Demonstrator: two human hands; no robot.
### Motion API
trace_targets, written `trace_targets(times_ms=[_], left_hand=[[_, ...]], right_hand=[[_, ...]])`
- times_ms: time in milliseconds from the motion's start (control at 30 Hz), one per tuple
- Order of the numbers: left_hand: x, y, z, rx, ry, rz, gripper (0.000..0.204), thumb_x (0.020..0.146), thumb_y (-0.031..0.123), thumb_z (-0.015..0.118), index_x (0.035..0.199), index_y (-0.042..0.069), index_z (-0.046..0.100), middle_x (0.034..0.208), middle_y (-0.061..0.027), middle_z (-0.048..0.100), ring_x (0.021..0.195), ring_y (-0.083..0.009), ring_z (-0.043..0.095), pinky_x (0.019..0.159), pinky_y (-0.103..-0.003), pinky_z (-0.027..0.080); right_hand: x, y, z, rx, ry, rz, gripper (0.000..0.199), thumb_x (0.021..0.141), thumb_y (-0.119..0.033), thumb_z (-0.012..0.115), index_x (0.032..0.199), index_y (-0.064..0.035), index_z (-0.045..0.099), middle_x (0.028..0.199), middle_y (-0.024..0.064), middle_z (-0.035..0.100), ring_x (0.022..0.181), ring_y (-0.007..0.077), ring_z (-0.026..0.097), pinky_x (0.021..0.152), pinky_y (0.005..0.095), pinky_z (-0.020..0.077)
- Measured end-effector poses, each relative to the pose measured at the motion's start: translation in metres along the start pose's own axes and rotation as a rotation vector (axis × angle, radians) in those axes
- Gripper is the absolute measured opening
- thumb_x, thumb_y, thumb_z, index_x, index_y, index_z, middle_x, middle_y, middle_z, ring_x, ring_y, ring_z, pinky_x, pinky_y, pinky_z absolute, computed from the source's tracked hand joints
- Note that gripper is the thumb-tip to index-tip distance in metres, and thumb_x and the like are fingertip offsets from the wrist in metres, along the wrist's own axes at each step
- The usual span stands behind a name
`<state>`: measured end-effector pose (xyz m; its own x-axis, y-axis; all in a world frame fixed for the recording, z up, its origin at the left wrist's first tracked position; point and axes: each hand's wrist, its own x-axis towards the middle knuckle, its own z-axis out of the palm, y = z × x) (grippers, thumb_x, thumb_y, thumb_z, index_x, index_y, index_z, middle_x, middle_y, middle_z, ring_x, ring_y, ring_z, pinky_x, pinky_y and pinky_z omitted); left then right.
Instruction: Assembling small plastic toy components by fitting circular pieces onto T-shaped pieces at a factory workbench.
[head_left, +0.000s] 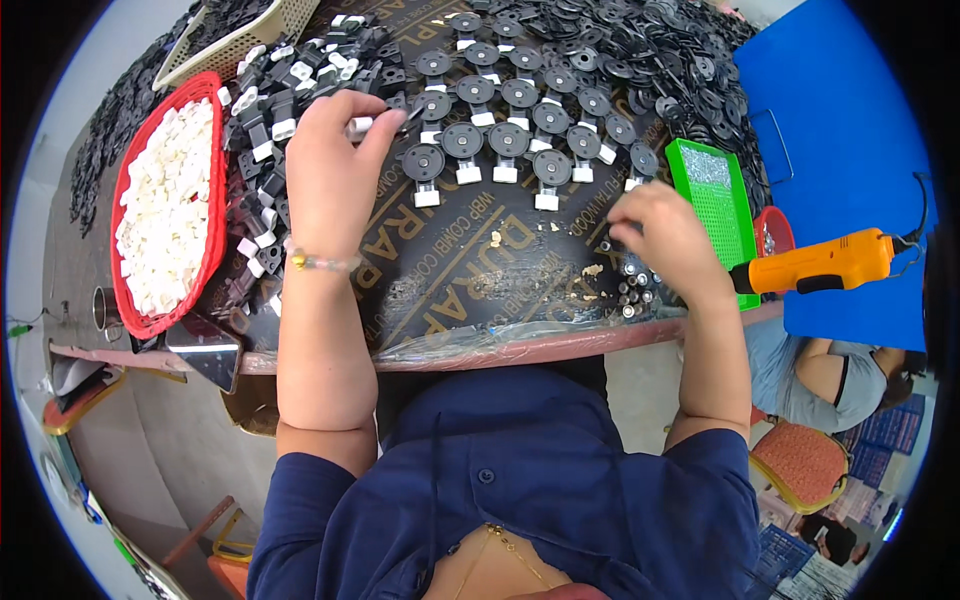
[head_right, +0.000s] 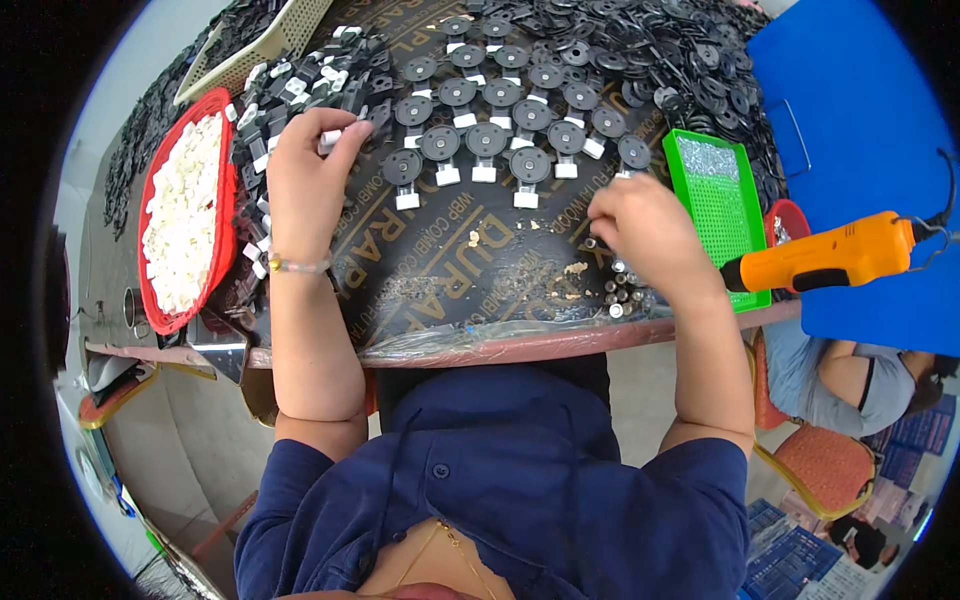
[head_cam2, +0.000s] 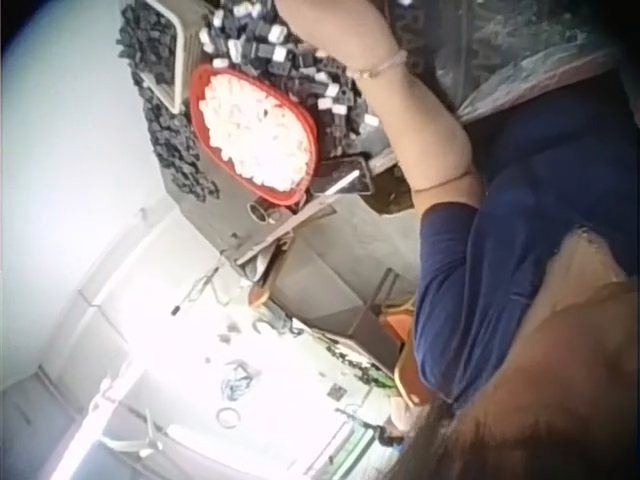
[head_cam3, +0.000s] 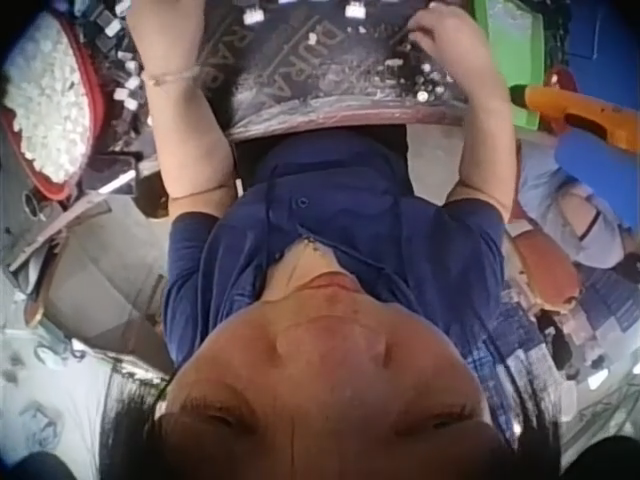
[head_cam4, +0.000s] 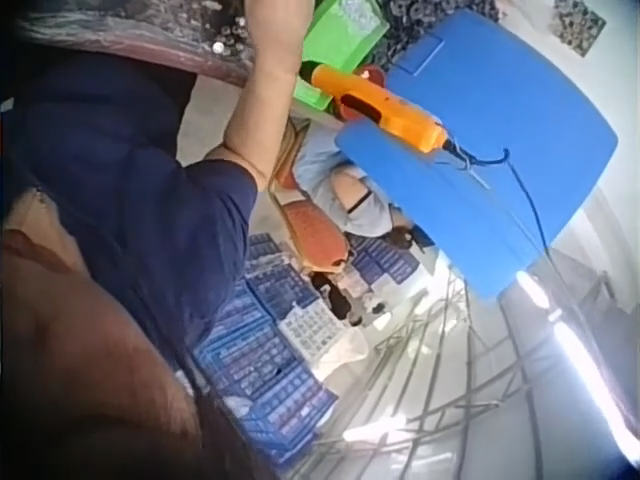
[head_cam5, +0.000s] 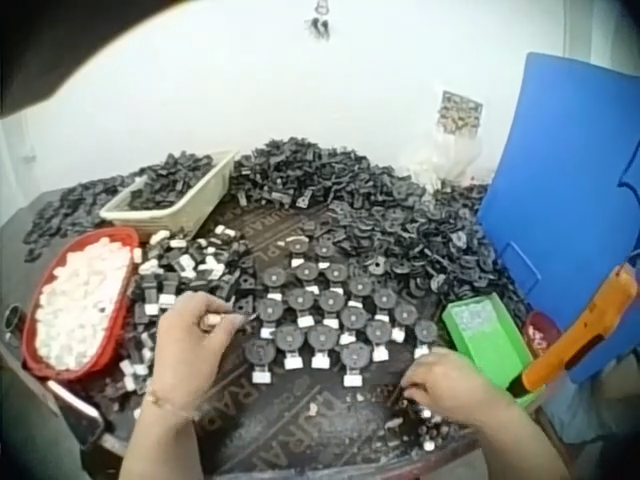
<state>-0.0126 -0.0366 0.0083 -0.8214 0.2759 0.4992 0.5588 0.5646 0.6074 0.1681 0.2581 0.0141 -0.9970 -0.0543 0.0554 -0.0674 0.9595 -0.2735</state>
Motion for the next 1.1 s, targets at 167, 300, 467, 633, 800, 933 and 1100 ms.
trace_targets(times_ms=[167, 300, 467, 633, 800, 933, 1100], left_hand=[[-0.010, 0.014, 0.013, -1.336, -0.326, -0.477, 0.016, 0.094, 0.013, 0.073, 0.092, 0.007, 0.059, 0.085, -0.0040, 0.068, 0.072, -0.0140, 0.069, 0.064, -0.023, 0.052], [-0.018, 0.025, 0.032, -1.624, -0.511, -0.664, 0.016, 0.094, 0.003, 0.068, 0.103, 0.005, 0.054, 0.100, -0.0153, 0.070, 0.102, -0.0270, 0.071, 0.087, -0.035, 0.061], [-0.033, 0.039, 0.044, -1.503, -0.551, -0.623, 0.049, 0.093, -0.002, 0.065, 0.137, 0.001, 0.043, 0.117, -0.0183, 0.064, 0.107, -0.0275, 0.069, 0.088, -0.034, 0.060], [-0.038, 0.039, 0.053, -1.356, -0.618, -0.540, 0.054, 0.091, -0.008, 0.064, 0.140, 0.002, 0.044, 0.121, -0.0157, 0.061, 0.107, -0.0269, 0.069, 0.086, -0.030, 0.059], [-0.040, 0.040, 0.059, -1.372, -0.668, -0.534, 0.050, 0.091, -0.010, 0.063, 0.137, 0.002, 0.045, 0.118, -0.0156, 0.062, 0.105, -0.0261, 0.070, 0.086, -0.031, 0.059], [-0.043, 0.041, 0.058, -1.334, -0.665, -0.558, 0.050, 0.092, -0.009, 0.063, 0.137, 0.002, 0.045, 0.118, -0.0162, 0.063, 0.105, -0.0264, 0.070, 0.087, -0.032, 0.059], [-0.041, 0.044, 0.057, -1.448, -0.644, -0.720, 0.044, 0.095, 0.001, 0.066, 0.134, 0.002, 0.045, 0.112, -0.0198, 0.066, 0.097, -0.0257, 0.072, 0.078, -0.031, 0.061]], right_hand=[[-0.023, -0.004, 0.016, -0.004, -0.044, -0.021, 0.013, 0.074, -0.006, 0.077, 0.085, -0.0023, 0.071, 0.088, 0.0118, 0.068, 0.089, 0.0333, 0.062, 0.083, 0.0419, 0.0504], [-0.020, -0.006, 0.023, 0.012, 0.120, -0.047, 0.010, 0.077, -0.004, 0.075, 0.083, -0.0018, 0.068, 0.087, 0.0115, 0.067, 0.086, 0.0316, 0.062, 0.079, 0.0399, 0.0501], [0.004, -0.028, 0.003, 0.465, 0.239, 0.082, 0.004, 0.083, 0.000, 0.068, 0.084, -0.0003, 0.065, 0.086, 0.0048, 0.063, 0.083, 0.0154, 0.059, 0.075, 0.0281, 0.0460], [0.045, -0.047, -0.007, 0.632, 0.299, -0.065, 0.007, 0.087, -0.006, 0.069, 0.090, -0.0004, 0.065, 0.107, 0.0062, 0.060, 0.091, 0.0142, 0.056, 0.079, 0.0271, 0.0444], [0.072, -0.051, 0.004, 0.545, 0.206, -0.075, 0.012, 0.090, -0.013, 0.067, 0.094, -0.0014, 0.067, 0.108, 0.0067, 0.060, 0.096, 0.0163, 0.058, 0.080, 0.0293, 0.0461], [0.078, -0.050, 0.002, 0.434, 0.225, -0.094, 0.014, 0.090, -0.014, 0.067, 0.098, -0.0025, 0.070, 0.110, 0.0075, 0.062, 0.099, 0.0196, 0.061, 0.080, 0.0312, 0.0480], [0.099, 0.019, -0.016, -0.056, 0.491, 0.107, 0.020, 0.089, -0.015, 0.068, 0.105, -0.0028, 0.071, 0.103, 0.0141, 0.070, 0.097, 0.0294, 0.069, 0.084, 0.0381, 0.0536]])
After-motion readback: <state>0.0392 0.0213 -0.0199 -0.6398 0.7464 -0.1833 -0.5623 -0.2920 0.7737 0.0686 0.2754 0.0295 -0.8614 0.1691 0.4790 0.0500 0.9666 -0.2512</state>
